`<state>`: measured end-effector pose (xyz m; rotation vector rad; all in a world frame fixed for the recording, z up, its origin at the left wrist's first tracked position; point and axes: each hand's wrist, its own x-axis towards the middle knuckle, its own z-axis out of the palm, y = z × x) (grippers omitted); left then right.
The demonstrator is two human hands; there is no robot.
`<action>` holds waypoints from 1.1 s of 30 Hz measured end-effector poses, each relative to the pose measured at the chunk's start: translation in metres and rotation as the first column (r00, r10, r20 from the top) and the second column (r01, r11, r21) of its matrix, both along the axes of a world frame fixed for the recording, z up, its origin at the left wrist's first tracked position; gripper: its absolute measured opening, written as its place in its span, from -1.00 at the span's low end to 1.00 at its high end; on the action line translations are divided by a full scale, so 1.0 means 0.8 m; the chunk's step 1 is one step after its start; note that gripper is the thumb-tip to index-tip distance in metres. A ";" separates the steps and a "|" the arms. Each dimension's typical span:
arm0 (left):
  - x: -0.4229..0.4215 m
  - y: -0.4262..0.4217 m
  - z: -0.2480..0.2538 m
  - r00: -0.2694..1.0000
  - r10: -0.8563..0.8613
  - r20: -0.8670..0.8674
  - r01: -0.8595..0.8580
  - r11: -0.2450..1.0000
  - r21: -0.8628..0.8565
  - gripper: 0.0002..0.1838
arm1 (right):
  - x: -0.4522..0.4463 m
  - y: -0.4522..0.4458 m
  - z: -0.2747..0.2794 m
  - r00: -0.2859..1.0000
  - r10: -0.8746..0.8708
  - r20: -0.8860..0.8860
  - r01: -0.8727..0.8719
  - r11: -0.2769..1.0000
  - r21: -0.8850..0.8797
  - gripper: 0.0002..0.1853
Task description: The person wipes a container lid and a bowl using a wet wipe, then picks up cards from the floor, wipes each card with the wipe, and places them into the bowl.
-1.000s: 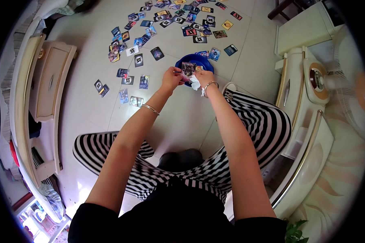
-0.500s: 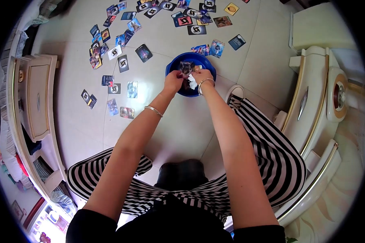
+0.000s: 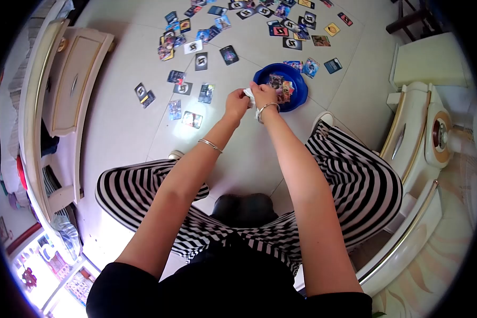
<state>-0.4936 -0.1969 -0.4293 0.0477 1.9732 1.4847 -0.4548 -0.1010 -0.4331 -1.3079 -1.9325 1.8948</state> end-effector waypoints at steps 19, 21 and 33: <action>-0.117 -0.190 -0.105 0.950 0.304 -0.065 -0.310 0.920 -0.239 -0.71 | -0.112 -0.146 -0.047 0.975 0.189 0.113 -0.121 0.890 -0.440 -0.68; -0.128 -0.186 -0.127 0.953 0.297 -0.059 -0.302 0.916 -0.265 -0.71 | -0.123 -0.143 -0.064 0.972 0.197 0.132 -0.117 0.883 -0.455 -0.71; -0.149 -0.158 -0.144 0.986 -0.039 -0.164 -0.071 0.786 -0.614 -0.67 | -0.140 -0.141 -0.121 0.944 0.097 0.314 0.018 0.939 -0.344 -0.80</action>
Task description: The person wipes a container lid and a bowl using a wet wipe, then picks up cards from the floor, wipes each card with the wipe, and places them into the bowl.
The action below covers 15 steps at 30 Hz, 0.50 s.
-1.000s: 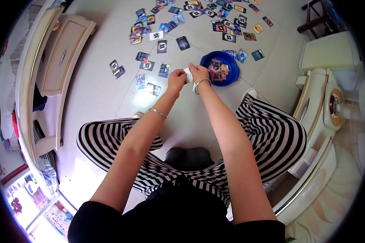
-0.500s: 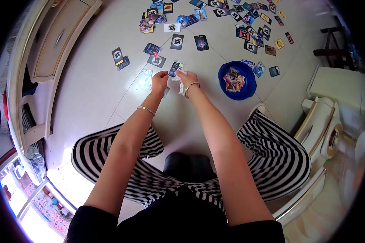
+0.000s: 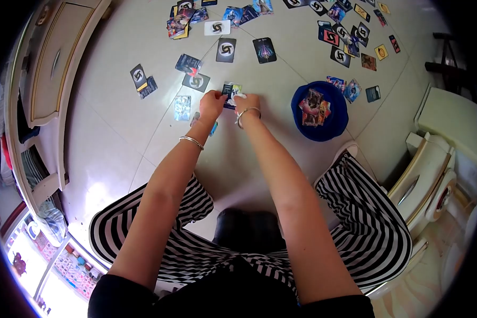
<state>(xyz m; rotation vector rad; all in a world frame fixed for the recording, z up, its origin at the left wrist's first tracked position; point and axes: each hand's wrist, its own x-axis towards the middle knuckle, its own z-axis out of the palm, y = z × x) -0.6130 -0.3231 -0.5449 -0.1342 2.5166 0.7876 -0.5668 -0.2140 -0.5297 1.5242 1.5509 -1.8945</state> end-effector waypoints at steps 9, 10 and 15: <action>0.033 -0.011 0.078 0.809 0.062 0.584 -0.464 0.676 0.572 -0.87 | 0.063 0.035 0.069 0.992 -0.017 -0.122 0.010 0.998 -0.059 -0.77; 0.037 -0.006 0.102 0.822 0.055 0.567 -0.451 0.672 0.588 -0.87 | 0.068 0.039 0.096 0.985 -0.018 -0.172 0.001 0.995 -0.098 -0.76; 0.064 0.003 0.237 0.714 -0.201 0.671 -0.652 0.161 0.741 -0.64 | 0.095 0.035 0.234 0.925 0.002 -0.380 -0.044 0.994 -0.103 -0.75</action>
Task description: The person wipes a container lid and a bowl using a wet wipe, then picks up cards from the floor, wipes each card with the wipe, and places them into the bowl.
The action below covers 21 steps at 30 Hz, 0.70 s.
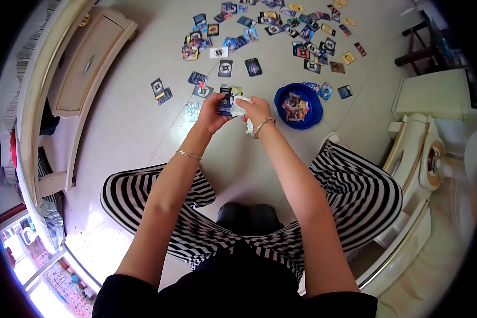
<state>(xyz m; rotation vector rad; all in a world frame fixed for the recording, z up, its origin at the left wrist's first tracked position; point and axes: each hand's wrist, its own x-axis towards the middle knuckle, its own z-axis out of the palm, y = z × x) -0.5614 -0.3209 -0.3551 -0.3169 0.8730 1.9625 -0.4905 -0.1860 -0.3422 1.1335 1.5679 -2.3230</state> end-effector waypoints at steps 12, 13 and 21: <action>0.084 -0.059 0.195 0.998 0.063 -0.021 -0.054 0.948 0.314 -0.47 | 0.085 -0.055 0.165 0.806 0.334 -0.490 0.127 0.711 0.692 -0.79; 0.088 -0.067 0.202 0.999 0.026 -0.027 -0.017 0.960 0.280 -0.47 | 0.087 -0.063 0.192 0.804 0.339 -0.489 0.125 0.708 0.695 -0.79; 0.119 -0.083 0.189 1.000 -0.017 0.001 0.016 0.949 0.316 -0.47 | 0.094 -0.088 0.219 0.661 0.700 -0.270 0.188 0.194 0.963 -0.80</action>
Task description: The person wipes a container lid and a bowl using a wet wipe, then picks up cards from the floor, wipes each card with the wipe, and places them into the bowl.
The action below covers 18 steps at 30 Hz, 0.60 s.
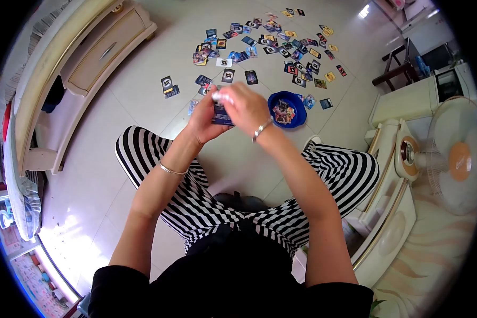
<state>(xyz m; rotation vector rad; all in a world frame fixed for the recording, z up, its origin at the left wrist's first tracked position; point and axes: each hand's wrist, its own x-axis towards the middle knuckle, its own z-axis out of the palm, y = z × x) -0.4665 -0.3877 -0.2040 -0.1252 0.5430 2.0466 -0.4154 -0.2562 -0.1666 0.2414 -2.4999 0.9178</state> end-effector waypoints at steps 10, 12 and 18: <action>0.007 0.001 0.024 0.999 -0.003 0.032 0.004 1.000 -0.011 -0.52 | -0.016 0.008 0.014 0.987 -0.066 -0.147 0.072 0.997 0.038 -0.83; 0.010 -0.001 0.028 1.000 0.001 -0.005 -0.001 0.999 0.039 -0.54 | -0.021 0.013 0.014 0.990 -0.096 -0.108 0.100 0.995 0.031 -0.83; -0.002 0.000 0.022 0.995 0.071 -0.076 -0.059 0.986 0.154 -0.43 | 0.054 -0.019 0.002 0.990 0.135 -0.044 -0.132 0.989 0.058 -0.78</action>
